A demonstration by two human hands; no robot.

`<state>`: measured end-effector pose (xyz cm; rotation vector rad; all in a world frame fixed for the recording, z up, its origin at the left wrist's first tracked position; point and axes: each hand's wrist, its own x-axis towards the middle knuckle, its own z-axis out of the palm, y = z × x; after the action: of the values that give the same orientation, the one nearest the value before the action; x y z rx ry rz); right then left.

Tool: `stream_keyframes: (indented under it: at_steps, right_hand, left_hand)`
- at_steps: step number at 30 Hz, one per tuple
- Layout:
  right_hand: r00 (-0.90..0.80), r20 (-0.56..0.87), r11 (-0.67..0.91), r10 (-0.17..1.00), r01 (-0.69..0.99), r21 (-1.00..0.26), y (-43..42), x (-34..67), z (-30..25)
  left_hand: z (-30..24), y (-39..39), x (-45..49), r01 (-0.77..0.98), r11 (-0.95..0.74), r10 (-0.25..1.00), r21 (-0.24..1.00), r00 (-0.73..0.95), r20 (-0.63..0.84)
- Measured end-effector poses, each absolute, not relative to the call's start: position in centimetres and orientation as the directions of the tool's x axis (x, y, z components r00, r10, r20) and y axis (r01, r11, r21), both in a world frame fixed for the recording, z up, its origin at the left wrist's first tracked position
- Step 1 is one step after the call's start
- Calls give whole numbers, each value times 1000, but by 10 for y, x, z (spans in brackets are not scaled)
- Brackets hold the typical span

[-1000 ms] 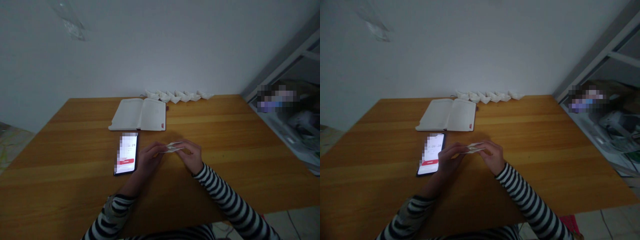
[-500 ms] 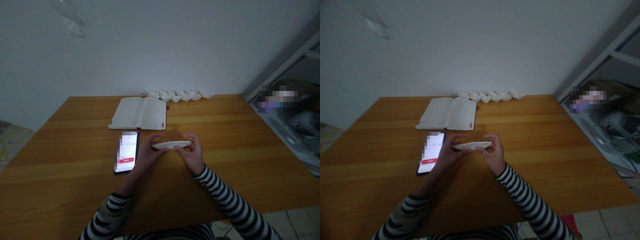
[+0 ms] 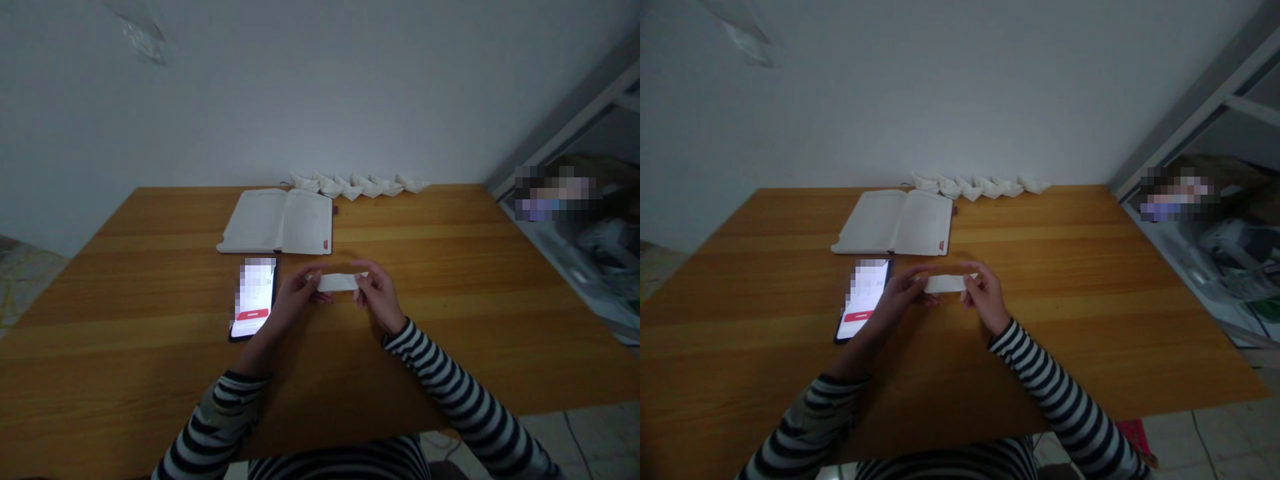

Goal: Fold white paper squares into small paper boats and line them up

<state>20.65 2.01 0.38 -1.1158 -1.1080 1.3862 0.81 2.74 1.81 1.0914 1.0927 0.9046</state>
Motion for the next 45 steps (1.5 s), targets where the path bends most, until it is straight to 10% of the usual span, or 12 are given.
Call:
stream_keyframes:
  at_steps: [12,21,25,29,37,45]
  right_hand:
    - [-200,-199,-264,959,-384,-885,22,206,4]
    - [-416,-242,-412,877,-388,-824,20,213,7]
    - [-206,-194,-246,959,-266,-932,20,211,3]
    - [16,167,163,986,136,-977,21,210,6]
    - [-149,436,450,887,488,-748,12,208,-3]
    - [-217,574,574,790,589,-568,2,203,1]
  left_hand:
    - [17,23,15,79,-109,977,991,192,92]
    - [19,21,6,459,-538,843,707,308,441]
    - [22,14,10,475,-535,844,699,277,458]
    - [24,8,17,521,-483,867,704,172,468]
    - [26,10,19,656,-438,889,615,416,191]
    - [20,6,21,707,-402,915,582,322,241]
